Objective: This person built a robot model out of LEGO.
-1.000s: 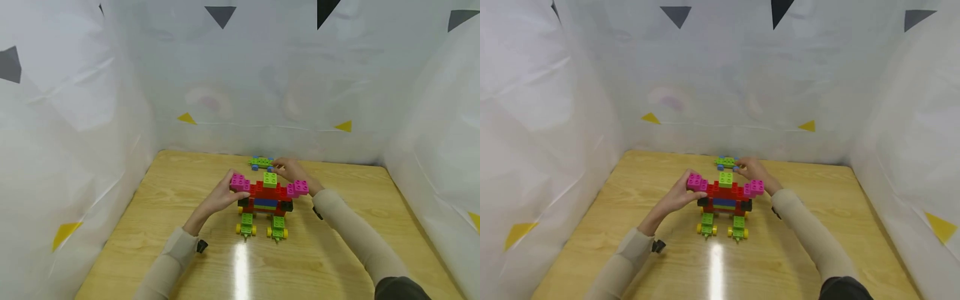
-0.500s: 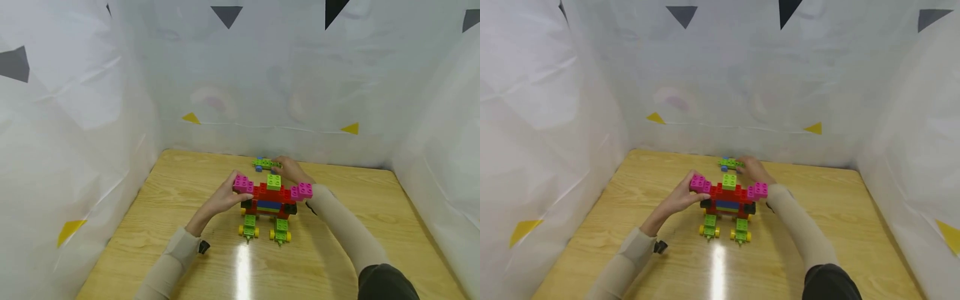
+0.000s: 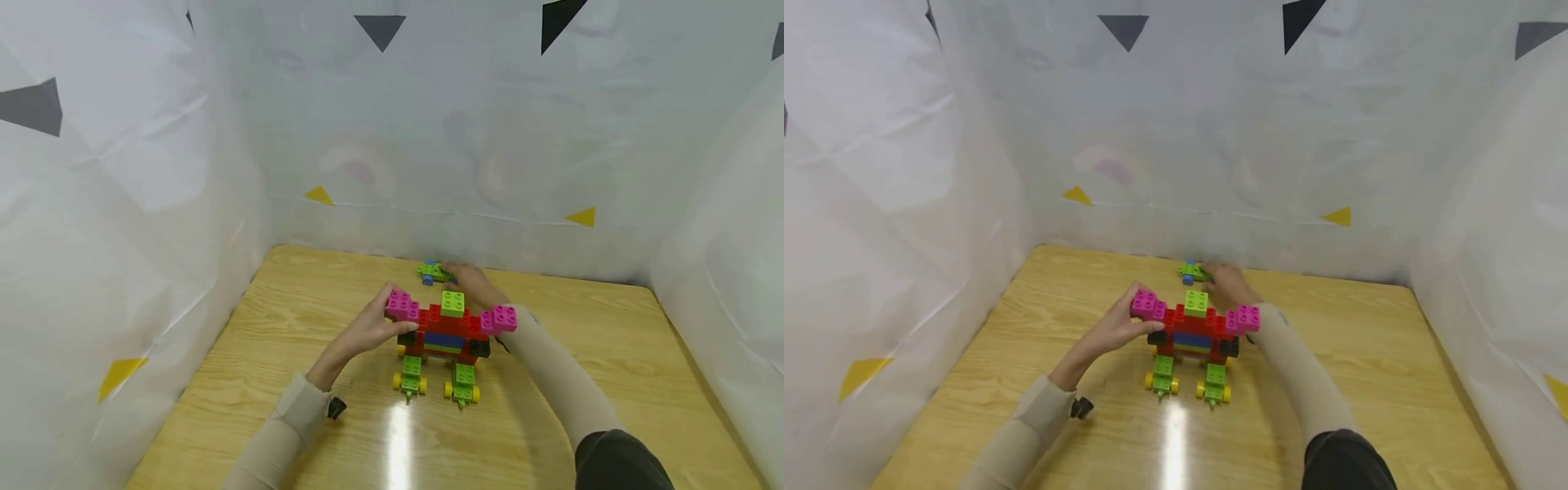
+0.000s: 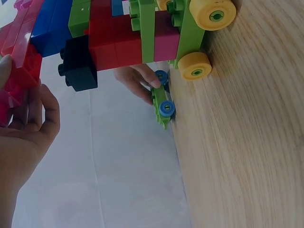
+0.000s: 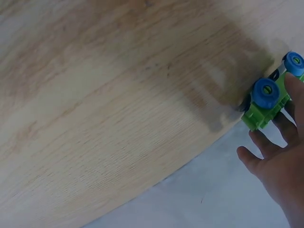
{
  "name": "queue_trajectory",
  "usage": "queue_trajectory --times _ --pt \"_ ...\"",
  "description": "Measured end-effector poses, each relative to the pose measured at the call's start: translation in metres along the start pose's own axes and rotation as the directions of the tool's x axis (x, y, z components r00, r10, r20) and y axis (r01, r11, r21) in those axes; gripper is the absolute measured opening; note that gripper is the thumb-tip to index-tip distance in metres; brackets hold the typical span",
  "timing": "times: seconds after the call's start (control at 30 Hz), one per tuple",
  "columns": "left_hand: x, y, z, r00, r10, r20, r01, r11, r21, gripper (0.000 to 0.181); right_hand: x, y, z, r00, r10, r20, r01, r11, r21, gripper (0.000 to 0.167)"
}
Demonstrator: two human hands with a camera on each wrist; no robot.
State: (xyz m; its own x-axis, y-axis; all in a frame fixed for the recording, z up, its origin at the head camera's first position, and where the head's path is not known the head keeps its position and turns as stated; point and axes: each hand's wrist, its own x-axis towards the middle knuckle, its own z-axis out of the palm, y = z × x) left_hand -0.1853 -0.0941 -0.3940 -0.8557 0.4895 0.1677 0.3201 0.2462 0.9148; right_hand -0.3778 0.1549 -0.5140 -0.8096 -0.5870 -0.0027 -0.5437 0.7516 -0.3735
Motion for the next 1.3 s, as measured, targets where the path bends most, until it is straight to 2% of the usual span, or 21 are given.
queue_trajectory --times 0.2,0.33,0.57,0.8,0.87,0.97,1.1,1.2,1.3 --pt "0.000 0.000 -0.001 1.000 -0.007 -0.023 0.007 1.000 -0.001 0.038 0.003 -0.007 0.001 0.998 0.006 -0.068 -0.005 1.000 0.015 0.045" --pt "0.000 0.000 -0.001 1.000 -0.014 -0.018 0.014 1.000 -0.002 0.038 0.002 -0.009 -0.001 0.996 0.059 -0.064 -0.056 0.997 0.050 0.041" --pt "0.002 0.003 -0.001 1.000 -0.017 -0.015 0.017 1.000 0.002 0.039 -0.005 -0.009 -0.003 0.993 0.099 -0.068 -0.093 0.992 0.088 0.038" --pt "0.003 0.002 0.001 1.000 -0.012 -0.006 0.012 1.000 -0.004 0.038 -0.020 -0.006 -0.008 0.990 0.141 -0.017 -0.138 0.982 0.126 0.056" --pt "0.003 0.002 0.000 1.000 -0.015 -0.006 0.015 1.000 -0.003 0.038 -0.024 -0.003 -0.010 0.989 0.147 0.000 -0.145 0.980 0.139 0.055" --pt "0.002 0.003 0.000 1.000 -0.025 -0.010 0.025 1.000 0.006 0.038 -0.031 -0.001 -0.016 0.987 0.157 0.016 -0.158 0.973 0.169 0.044" --pt "0.002 0.005 -0.001 0.999 -0.038 -0.009 0.038 0.999 0.017 0.038 -0.039 -0.003 -0.028 0.992 0.122 0.005 -0.121 0.975 0.188 0.045" --pt "0.003 0.005 -0.002 0.999 -0.038 -0.009 0.038 0.999 0.016 0.039 -0.042 -0.005 -0.038 0.998 0.044 -0.055 -0.033 0.981 0.189 0.045" --pt "0.004 0.003 -0.003 0.999 -0.032 -0.008 0.032 0.999 0.010 0.039 -0.044 -0.008 -0.046 0.992 -0.044 -0.118 0.065 0.982 0.179 0.043"
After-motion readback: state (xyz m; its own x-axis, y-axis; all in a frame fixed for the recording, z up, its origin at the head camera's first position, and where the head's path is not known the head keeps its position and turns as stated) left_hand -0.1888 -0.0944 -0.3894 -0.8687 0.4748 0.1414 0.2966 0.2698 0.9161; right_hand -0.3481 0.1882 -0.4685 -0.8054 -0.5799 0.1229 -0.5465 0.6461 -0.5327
